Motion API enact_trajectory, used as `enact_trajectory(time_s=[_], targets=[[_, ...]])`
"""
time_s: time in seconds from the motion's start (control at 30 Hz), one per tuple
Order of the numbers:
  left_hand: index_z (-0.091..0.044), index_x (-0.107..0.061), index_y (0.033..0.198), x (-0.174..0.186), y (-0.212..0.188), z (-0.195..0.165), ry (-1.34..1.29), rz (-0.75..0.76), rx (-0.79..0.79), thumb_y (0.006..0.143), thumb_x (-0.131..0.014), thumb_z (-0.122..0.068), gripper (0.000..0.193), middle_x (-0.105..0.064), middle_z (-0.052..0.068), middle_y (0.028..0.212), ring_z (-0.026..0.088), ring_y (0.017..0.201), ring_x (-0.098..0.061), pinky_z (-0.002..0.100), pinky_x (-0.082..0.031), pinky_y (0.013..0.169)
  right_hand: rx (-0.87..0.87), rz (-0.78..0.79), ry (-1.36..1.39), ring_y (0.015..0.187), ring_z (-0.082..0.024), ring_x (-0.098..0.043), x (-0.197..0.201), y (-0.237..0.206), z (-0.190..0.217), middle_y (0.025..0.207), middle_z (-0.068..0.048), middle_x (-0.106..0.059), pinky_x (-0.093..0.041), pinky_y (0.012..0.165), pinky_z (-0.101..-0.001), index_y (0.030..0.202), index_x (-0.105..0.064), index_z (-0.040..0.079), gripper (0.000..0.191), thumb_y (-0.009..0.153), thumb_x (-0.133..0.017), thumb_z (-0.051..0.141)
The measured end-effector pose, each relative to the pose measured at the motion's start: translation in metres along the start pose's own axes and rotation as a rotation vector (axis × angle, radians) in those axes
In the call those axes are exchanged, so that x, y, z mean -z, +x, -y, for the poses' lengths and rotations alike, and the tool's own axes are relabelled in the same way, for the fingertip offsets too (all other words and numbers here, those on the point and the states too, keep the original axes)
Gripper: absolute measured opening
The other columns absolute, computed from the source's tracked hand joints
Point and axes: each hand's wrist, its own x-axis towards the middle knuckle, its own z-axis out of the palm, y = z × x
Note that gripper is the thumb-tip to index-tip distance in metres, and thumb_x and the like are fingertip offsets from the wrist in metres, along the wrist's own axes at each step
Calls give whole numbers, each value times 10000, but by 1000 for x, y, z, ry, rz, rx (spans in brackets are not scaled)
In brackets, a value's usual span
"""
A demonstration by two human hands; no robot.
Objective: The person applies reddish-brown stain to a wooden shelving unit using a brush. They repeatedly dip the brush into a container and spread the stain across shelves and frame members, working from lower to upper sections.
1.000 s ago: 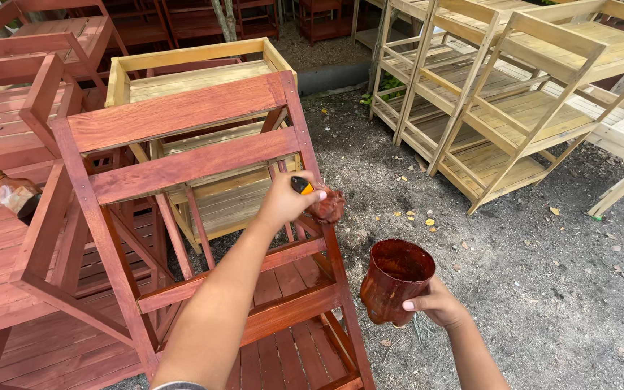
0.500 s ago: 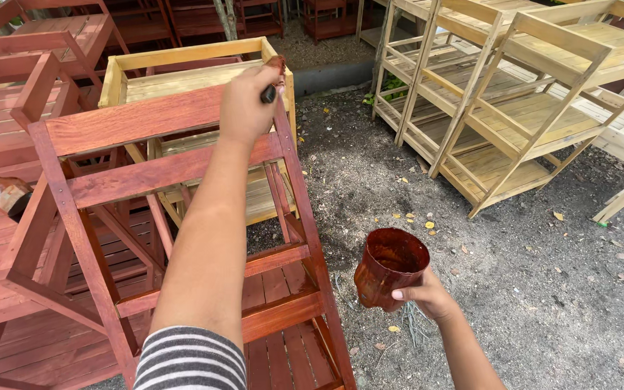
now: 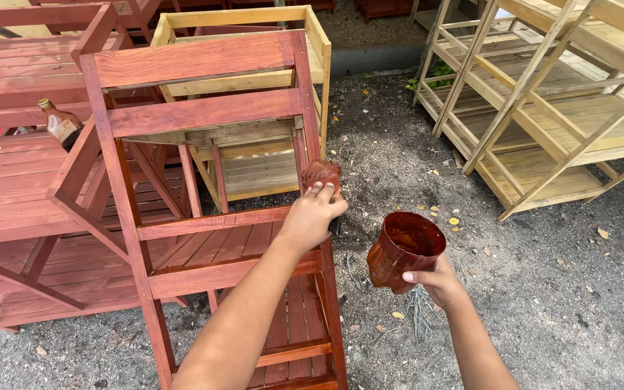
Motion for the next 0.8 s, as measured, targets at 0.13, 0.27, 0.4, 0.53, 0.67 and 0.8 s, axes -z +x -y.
enact_trajectory(time_s=[0.13,0.27,0.4,0.53,0.67,0.8], targets=[[-104,-640,1023,-42,-80,-50,-57,18,-6,791,-620,-43,240,-583,352,1319,534,1223,-588,569,-460,1085,4,25,-10,1297,-337,-570,4,-17,-10,1368,-166,-623,-415,1122,-508,1480,-430,42,1033,546,-865,125],[-104,-616,1010,-71,-161,-111,-86,100,-3,814,-611,-43,205,-558,395,1357,571,1240,-570,575,-439,1107,-21,48,12,1278,-335,-571,3,-37,-15,1359,-165,-620,-425,1097,-513,1476,-428,42,1019,557,-864,107],[-155,-715,1031,-67,-209,-155,-347,223,91,765,-708,-49,287,-616,292,1301,498,1165,-623,536,-531,963,-44,50,-13,1243,-319,-591,1,-66,-11,1337,-152,-626,-494,1030,-514,1465,-411,56,1019,547,-852,98],[-155,-725,1001,-32,-186,-137,-525,195,183,793,-737,-33,241,-723,134,1271,335,1077,-732,440,-606,943,-21,61,-41,1217,-332,-619,5,-101,0,1315,-166,-649,-526,1013,-493,1461,-446,33,995,553,-847,100],[-131,-720,1028,-3,-116,-91,-390,-132,198,874,-717,-62,169,-694,148,1275,374,985,-717,428,-602,827,29,-28,-11,1255,-319,-592,6,-147,-10,1345,-157,-629,-492,1045,-481,1467,-434,31,973,589,-846,106],[-121,-710,1057,-12,-106,-89,-262,-210,199,820,-713,-29,255,-665,198,1261,384,1012,-704,448,-594,855,-31,-120,-24,1236,-309,-594,-5,-192,-33,1338,-132,-624,-496,1031,-492,1473,-399,64,1004,570,-836,96]])
